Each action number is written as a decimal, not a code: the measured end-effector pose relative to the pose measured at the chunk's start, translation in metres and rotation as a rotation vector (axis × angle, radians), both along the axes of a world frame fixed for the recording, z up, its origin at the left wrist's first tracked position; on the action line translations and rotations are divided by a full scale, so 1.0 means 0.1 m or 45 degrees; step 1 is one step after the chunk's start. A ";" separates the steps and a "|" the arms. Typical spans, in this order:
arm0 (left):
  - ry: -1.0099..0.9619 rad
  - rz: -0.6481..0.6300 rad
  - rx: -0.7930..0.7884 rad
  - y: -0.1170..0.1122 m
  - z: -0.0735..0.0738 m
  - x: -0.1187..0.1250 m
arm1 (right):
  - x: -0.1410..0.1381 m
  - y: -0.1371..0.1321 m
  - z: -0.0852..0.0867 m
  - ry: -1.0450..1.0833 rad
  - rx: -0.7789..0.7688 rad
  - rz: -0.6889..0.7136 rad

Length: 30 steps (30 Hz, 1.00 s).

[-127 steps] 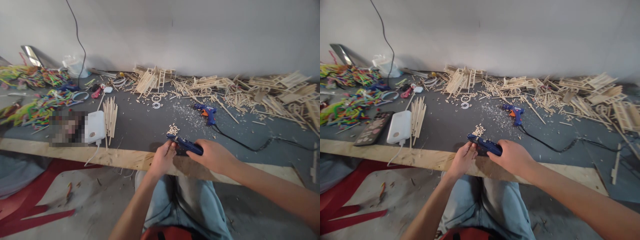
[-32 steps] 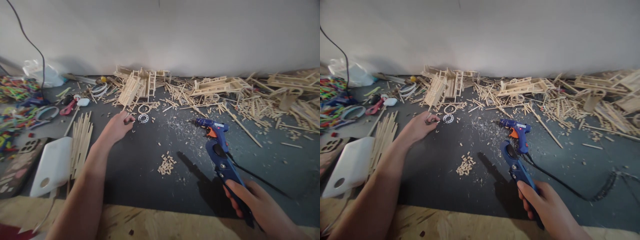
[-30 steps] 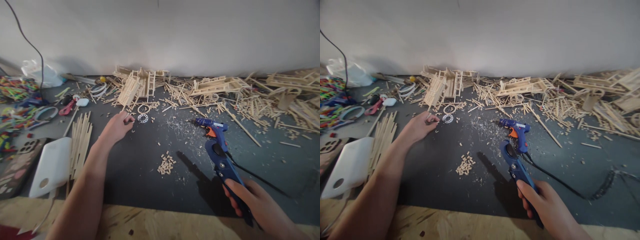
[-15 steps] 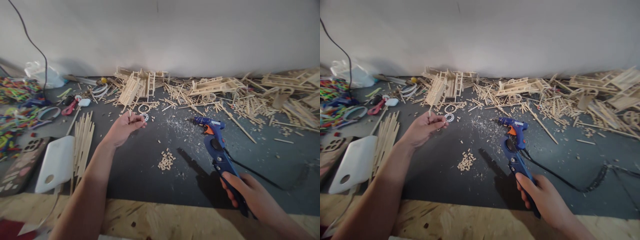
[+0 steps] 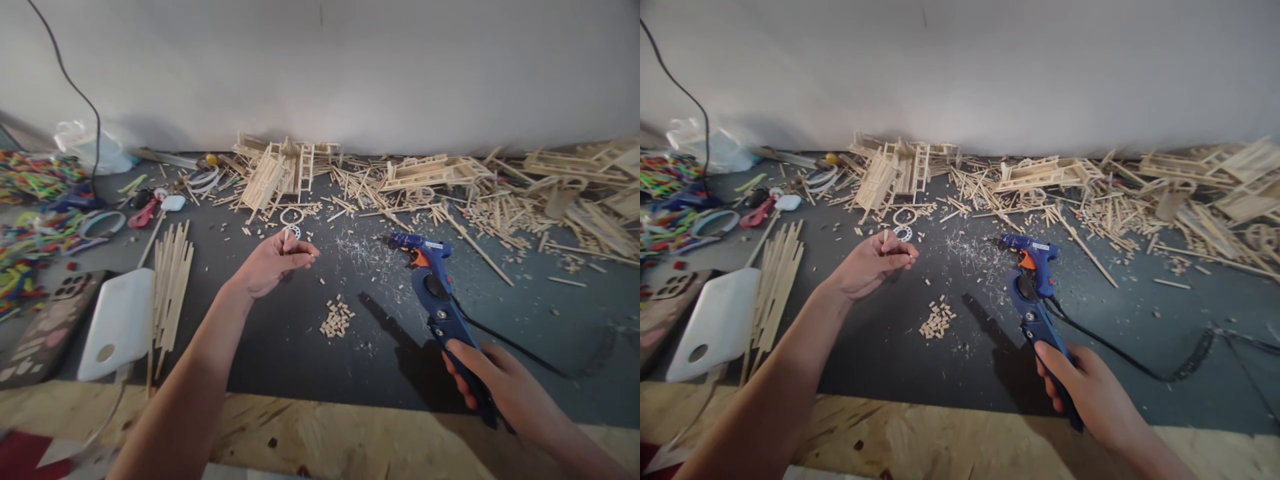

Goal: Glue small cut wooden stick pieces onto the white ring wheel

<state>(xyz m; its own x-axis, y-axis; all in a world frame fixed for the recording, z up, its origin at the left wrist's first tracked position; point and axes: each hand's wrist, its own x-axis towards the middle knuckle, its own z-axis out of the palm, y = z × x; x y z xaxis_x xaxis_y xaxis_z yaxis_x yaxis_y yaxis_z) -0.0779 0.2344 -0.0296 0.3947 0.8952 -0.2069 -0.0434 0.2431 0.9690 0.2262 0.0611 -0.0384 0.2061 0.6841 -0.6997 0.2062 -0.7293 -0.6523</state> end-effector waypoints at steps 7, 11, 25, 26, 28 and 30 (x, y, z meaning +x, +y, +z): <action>-0.020 0.050 -0.002 0.00 -0.02 0.03 | 0.01 0.00 0.00 0.016 -0.020 0.028; -0.065 0.058 -0.010 0.00 -0.03 0.03 | 0.00 0.00 0.01 -0.018 0.010 -0.009; 0.143 0.192 0.074 0.05 -0.15 0.01 | 0.04 0.00 -0.03 0.030 -0.039 0.007; 0.206 0.279 0.132 0.07 -0.17 0.01 | 0.04 -0.01 -0.03 0.031 -0.039 0.003; 0.372 0.480 0.275 0.11 -0.22 -0.01 | 0.03 -0.01 -0.03 0.033 -0.034 -0.005; 0.569 0.655 0.396 0.14 -0.25 -0.05 | 0.03 0.00 -0.03 0.037 -0.030 -0.006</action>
<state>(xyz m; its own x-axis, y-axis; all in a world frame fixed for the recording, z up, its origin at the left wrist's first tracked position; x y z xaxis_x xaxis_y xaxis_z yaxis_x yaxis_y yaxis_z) -0.0828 0.2481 -0.0546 -0.1522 0.9874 0.0435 0.3360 0.0103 0.9418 0.2296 0.0606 -0.0417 0.1886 0.6665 -0.7213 0.1834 -0.7454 -0.6408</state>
